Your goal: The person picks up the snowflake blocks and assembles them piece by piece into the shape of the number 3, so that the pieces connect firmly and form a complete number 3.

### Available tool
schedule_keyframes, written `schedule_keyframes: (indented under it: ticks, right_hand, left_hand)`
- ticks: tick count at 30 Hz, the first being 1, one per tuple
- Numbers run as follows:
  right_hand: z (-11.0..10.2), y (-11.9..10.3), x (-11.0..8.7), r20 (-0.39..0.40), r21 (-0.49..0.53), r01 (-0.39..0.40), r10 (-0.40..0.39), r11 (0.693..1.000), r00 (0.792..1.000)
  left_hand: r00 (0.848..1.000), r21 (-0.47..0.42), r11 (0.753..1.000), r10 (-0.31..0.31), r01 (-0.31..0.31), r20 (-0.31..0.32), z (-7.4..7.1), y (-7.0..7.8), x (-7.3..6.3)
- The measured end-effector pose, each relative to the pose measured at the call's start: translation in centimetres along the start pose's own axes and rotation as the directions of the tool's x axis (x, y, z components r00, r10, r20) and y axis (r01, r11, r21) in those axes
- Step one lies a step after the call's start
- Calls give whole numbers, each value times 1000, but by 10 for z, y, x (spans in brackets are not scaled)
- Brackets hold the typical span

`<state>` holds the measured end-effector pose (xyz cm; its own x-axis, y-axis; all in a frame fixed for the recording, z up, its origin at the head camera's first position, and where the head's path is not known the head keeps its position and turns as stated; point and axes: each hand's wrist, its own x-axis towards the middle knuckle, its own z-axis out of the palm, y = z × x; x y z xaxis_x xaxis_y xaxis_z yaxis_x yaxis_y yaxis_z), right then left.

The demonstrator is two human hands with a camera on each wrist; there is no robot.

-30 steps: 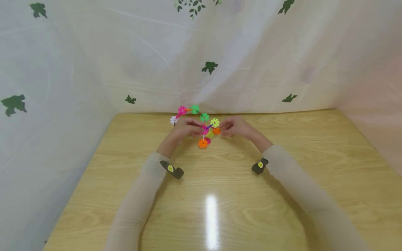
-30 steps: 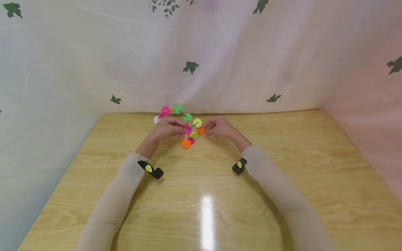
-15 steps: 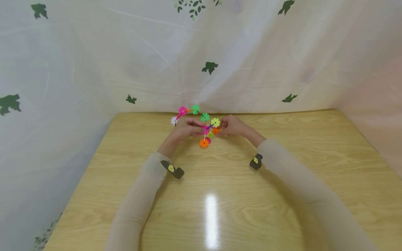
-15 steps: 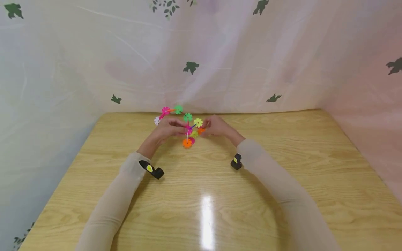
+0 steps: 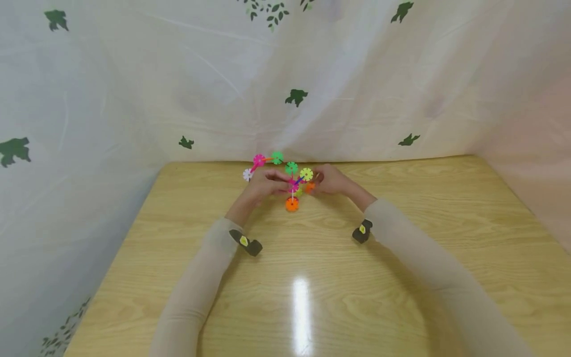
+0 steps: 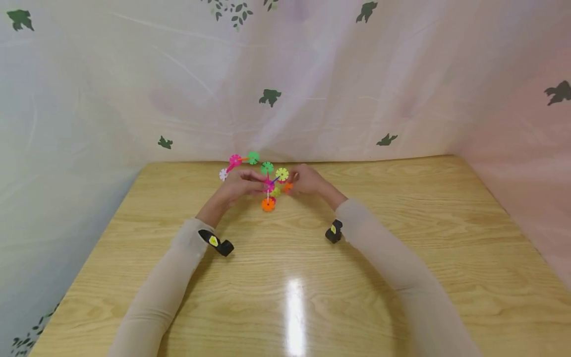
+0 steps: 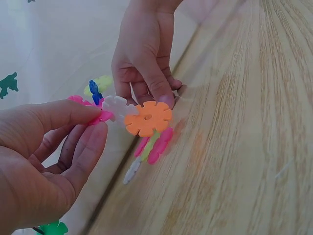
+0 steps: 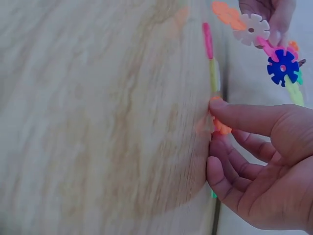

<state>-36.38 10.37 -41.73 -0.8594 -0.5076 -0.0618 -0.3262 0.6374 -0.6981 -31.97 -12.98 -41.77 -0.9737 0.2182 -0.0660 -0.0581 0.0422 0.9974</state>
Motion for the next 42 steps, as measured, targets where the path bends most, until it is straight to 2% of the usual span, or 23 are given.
schedule_keyframes:
  ticks: [6,14,23,27,34,42]
  right_hand:
    - [-4,5,-11,-35,172,4,2,985,999]
    - [-14,10,-27,-110,322,43,-8,946,994]
    - [-21,2,-34,-251,390,128,-29,912,968]
    - [-19,1,-35,-289,414,149,-26,898,957]
    - [-17,0,-34,-319,442,170,-23,881,948]
    - [-14,0,-34,-316,495,198,-37,846,948]
  left_hand:
    - [1000,-11,1000,-15,15,-5,2,1,0]
    - [1000,-8,1000,-18,18,3,4,0,0]
    - [1000,-24,999,-22,22,2,6,1,-1]
    - [1000,-40,999,-27,27,-6,7,1,0]
    - [1000,-54,999,-8,7,-10,8,1,1]
    - [1000,-48,999,-1,0,-2,8,1,-2]
